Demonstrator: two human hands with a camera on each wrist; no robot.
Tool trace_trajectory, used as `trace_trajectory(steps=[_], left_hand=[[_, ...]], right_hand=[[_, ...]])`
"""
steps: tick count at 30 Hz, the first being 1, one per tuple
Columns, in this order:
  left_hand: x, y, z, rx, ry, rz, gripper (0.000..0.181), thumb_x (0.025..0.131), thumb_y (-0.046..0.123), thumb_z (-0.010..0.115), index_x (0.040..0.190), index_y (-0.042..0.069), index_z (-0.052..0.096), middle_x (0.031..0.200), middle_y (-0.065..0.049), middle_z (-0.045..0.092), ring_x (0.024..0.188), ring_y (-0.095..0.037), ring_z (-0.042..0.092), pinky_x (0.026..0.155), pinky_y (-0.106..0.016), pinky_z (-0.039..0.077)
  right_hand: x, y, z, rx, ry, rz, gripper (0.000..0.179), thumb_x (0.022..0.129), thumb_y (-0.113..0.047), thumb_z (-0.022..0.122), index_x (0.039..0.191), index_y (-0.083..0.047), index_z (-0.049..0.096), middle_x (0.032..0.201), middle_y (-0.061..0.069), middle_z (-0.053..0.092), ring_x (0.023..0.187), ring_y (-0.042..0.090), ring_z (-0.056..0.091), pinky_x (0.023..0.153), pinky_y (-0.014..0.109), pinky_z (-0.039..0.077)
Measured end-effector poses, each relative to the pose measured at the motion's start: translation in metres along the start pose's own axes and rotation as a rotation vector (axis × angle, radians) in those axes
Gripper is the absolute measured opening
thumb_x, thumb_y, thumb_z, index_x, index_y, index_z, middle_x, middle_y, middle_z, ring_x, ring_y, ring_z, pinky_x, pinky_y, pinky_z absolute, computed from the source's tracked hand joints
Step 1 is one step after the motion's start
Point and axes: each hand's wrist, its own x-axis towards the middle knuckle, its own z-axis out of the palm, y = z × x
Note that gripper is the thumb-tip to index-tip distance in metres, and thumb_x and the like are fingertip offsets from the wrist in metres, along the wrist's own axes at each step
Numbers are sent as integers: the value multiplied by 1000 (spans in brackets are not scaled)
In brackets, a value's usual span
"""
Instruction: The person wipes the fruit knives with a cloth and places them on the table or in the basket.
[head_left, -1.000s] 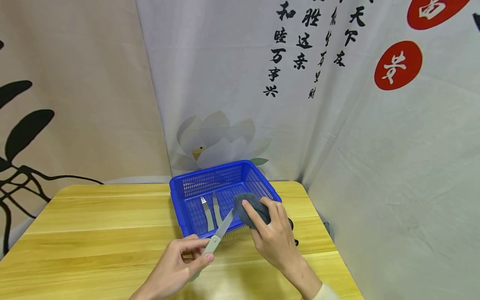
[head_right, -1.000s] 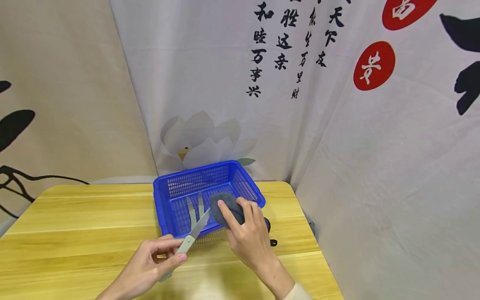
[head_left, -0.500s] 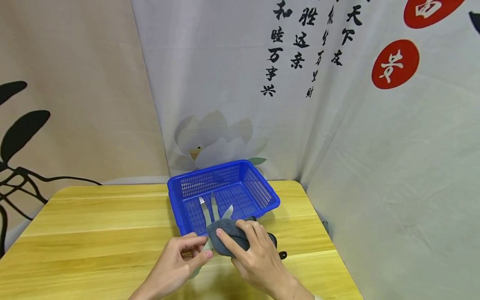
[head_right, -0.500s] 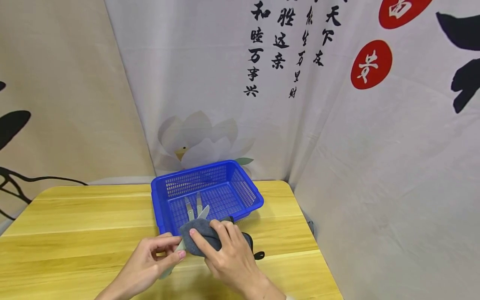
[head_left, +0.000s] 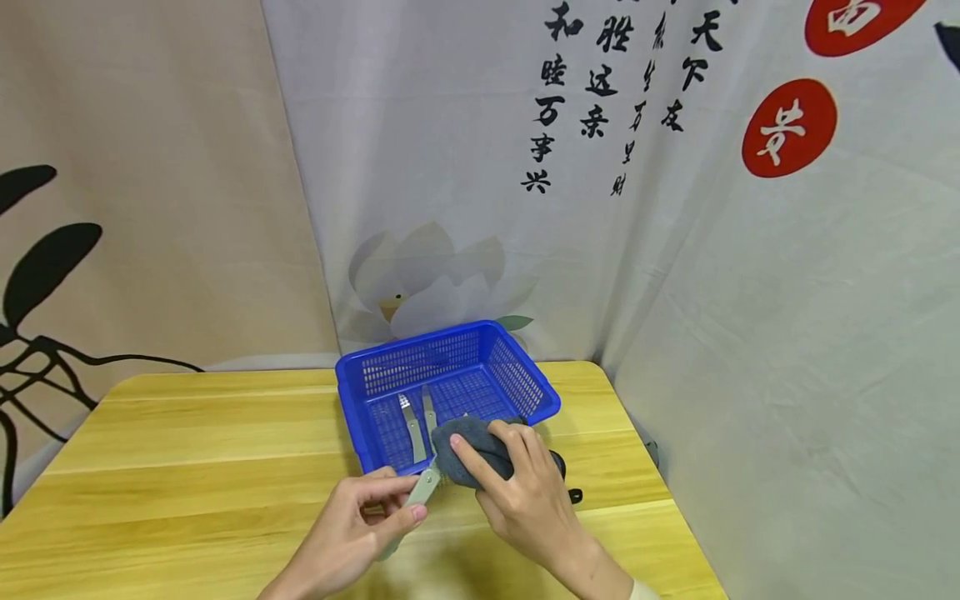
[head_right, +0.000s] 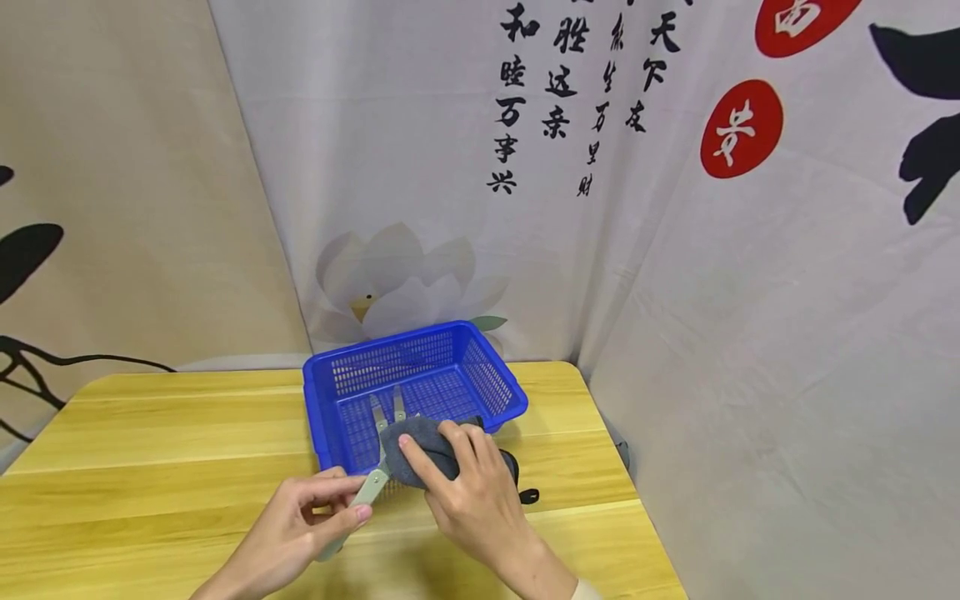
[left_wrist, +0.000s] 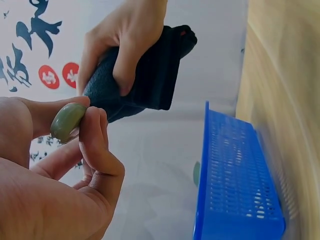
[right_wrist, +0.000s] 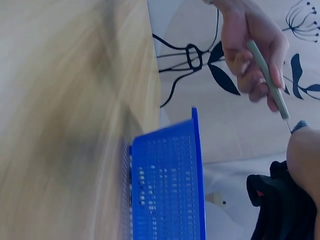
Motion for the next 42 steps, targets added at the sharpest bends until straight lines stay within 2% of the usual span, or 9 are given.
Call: trace_trajectory(steps=[5,12,18,20,24,26,28,35,42], left_hand=[[-2,-3,0,85,24,78,30,103,14,83,129,0,83,94,-1,69,82,-1,65,62,-24,59],[-1,-10,2,476,230,342,29,87,2,94,115,10,90,89,17,59,76,9,53,57,-18,49],[7,-16,-8,859,370,583,48,73,-8,98,113,17,91,91,13,59,76,3,54,58,-14,44],[9,-18,-12,972,391,657,49,77,-11,88,117,17,90,92,8,61,77,-4,57,57,-18,47],[14,-19,-17,1187,427,814,36,106,-3,59,120,12,88,91,-2,61,78,-16,50,59,-29,48],[16,-19,-18,1299,445,877,48,118,2,41,119,11,88,91,-5,61,78,-19,48,61,-31,45],[18,-19,-19,1386,458,927,51,122,6,37,117,10,88,91,-6,63,78,-21,48,63,-30,42],[24,-21,-17,1437,517,1079,45,120,1,43,114,7,88,91,-6,65,76,-22,50,59,-28,36],[26,-18,-15,1398,578,1162,44,118,-3,45,111,6,88,88,-7,67,77,-21,57,59,-29,40]], right_hand=[[1,17,2,-40,16,68,60,100,-13,64,159,-22,66,133,24,66,109,35,60,91,49,59],[2,36,-6,-64,7,182,70,89,-7,77,158,-19,66,134,29,64,109,40,60,91,54,58],[5,35,-14,-40,-1,206,71,89,-5,77,158,-18,66,136,30,64,106,40,59,88,53,56],[8,31,-16,-22,-8,207,70,89,-5,77,157,-19,67,136,29,64,108,40,59,89,54,56],[15,16,-23,-2,-62,201,68,89,-8,77,156,-22,68,137,26,65,112,39,60,94,53,57],[19,6,-25,-17,-107,188,68,90,-10,78,155,-24,69,137,23,65,113,36,59,94,49,57],[23,-4,-26,-51,-161,170,69,89,-13,82,155,-27,68,138,21,65,111,32,58,93,45,55],[34,-31,-19,-193,-303,84,71,88,-31,92,154,-31,67,141,16,63,111,28,58,94,37,57],[33,-34,-14,-200,-286,68,63,88,-28,90,148,-30,72,139,15,65,107,28,58,89,35,54]])
